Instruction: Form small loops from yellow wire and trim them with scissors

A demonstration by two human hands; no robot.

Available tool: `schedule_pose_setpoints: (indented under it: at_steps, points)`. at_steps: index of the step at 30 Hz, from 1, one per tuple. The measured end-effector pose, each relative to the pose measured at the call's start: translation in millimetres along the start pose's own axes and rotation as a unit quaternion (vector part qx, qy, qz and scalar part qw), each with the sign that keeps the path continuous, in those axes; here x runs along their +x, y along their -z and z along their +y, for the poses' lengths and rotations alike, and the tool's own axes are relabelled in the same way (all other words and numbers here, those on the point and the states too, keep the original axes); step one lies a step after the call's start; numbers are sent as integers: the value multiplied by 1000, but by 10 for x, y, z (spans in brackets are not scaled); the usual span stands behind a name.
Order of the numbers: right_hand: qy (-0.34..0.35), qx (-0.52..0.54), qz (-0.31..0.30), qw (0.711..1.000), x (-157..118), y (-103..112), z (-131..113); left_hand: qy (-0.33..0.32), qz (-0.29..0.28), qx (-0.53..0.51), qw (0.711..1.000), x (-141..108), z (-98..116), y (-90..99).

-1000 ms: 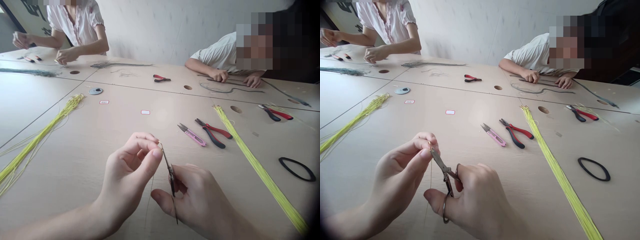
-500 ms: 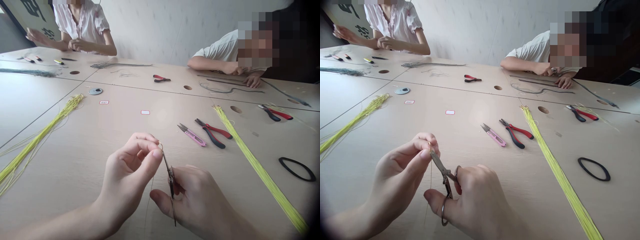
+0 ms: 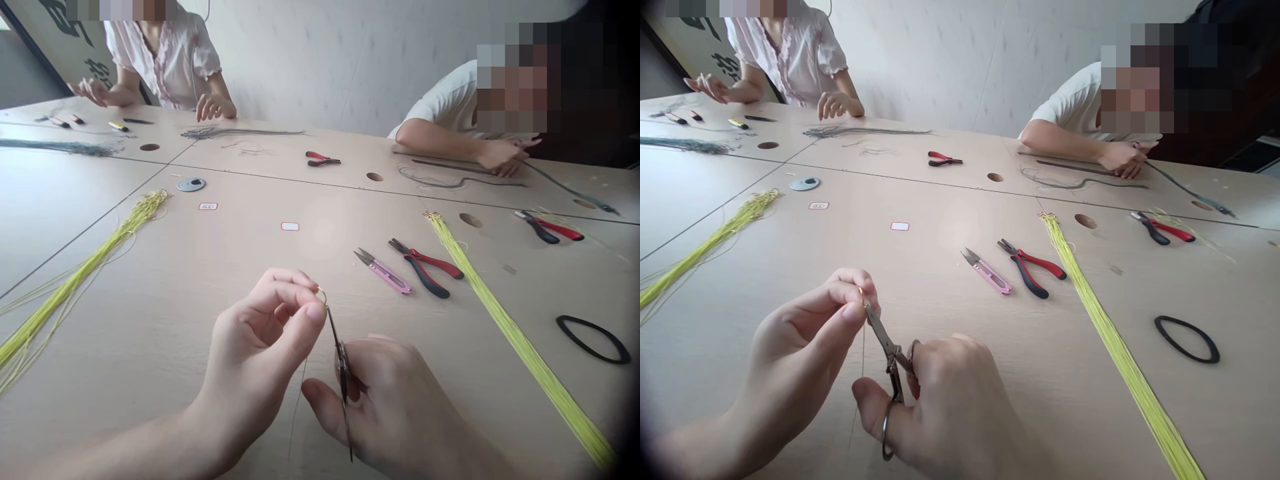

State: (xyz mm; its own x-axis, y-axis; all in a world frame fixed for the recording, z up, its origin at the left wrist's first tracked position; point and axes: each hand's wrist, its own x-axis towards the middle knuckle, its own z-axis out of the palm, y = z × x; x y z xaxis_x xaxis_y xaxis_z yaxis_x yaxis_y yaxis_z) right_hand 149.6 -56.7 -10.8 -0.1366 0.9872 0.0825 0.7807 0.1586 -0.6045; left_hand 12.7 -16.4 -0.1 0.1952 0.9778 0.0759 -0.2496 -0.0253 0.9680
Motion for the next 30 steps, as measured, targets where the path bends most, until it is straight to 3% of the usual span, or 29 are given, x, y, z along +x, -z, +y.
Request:
schedule_pose_setpoints:
  at_steps: [14,21,23,27,30]
  points:
    - [-57,9,-50,997,2,53,-51,-2,-1,9,1000,-4,-12,3]
    - [-7,-24,-26,999,-6,25,-7,-3,7,16,1000,-5,5,-4]
    - [-20,-20,-43,999,-6,35,-8,0,5,15,1000,-8,6,-4]
    - [-76,28,-135,988,5,90,-32,7,-1,7,1000,-2,8,2]
    - [-103,34,-146,983,36,105,-39,8,9,11,1000,12,17,7]
